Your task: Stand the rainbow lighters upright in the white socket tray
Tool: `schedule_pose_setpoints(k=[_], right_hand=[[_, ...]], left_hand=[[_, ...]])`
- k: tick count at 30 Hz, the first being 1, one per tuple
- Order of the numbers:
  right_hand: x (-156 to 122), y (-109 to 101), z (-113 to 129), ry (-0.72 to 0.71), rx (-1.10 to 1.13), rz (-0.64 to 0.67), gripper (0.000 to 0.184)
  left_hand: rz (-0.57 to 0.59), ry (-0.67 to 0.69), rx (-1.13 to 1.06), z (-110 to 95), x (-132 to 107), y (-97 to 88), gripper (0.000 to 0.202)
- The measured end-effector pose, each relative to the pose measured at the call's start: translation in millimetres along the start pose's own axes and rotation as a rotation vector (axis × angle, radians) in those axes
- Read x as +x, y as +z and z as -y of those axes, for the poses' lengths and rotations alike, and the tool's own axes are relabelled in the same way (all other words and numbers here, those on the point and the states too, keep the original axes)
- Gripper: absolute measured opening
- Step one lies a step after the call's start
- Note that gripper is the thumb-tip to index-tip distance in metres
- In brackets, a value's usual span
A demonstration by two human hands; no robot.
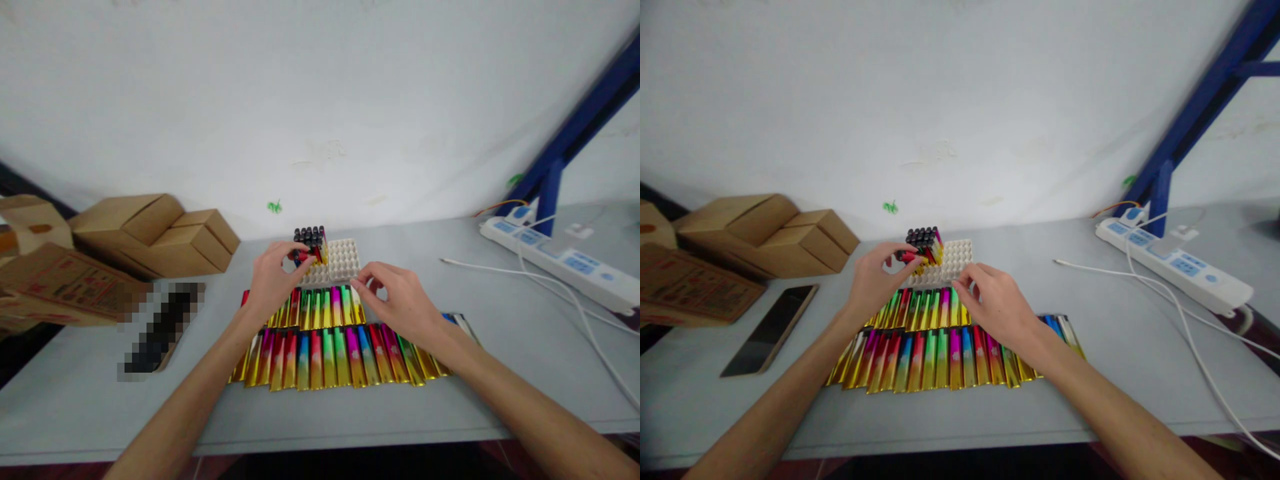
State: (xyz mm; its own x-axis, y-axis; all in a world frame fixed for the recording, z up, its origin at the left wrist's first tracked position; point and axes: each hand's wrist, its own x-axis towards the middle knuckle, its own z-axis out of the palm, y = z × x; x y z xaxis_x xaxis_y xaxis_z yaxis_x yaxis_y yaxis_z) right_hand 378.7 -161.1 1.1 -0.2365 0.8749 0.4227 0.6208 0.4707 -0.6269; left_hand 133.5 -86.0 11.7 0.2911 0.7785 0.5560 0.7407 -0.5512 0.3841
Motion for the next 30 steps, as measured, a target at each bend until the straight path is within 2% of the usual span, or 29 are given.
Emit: schedule_pose_setpoints(k=[8,13,24,30], right_hand=[[1,-4,2,0.02,-0.031,0.025,0.016],[1,-4,-1,0.024,-0.031,0.044,0.015],[2,-5,0,0.005,-0.066,0.069,0.014],[2,-4,0,0.006,-0.073,0.085,0.013]], left_hand=[[0.095,0.197,0.173,10,8,-0.8,0.014],[0.228,0.336,0.339,11,24,-5.5,0.017],[0.401,0.514,0.603,-6,43,-12.5,0.015],[0.453,0.556,0.62,-7,49,-14.0,0.015]])
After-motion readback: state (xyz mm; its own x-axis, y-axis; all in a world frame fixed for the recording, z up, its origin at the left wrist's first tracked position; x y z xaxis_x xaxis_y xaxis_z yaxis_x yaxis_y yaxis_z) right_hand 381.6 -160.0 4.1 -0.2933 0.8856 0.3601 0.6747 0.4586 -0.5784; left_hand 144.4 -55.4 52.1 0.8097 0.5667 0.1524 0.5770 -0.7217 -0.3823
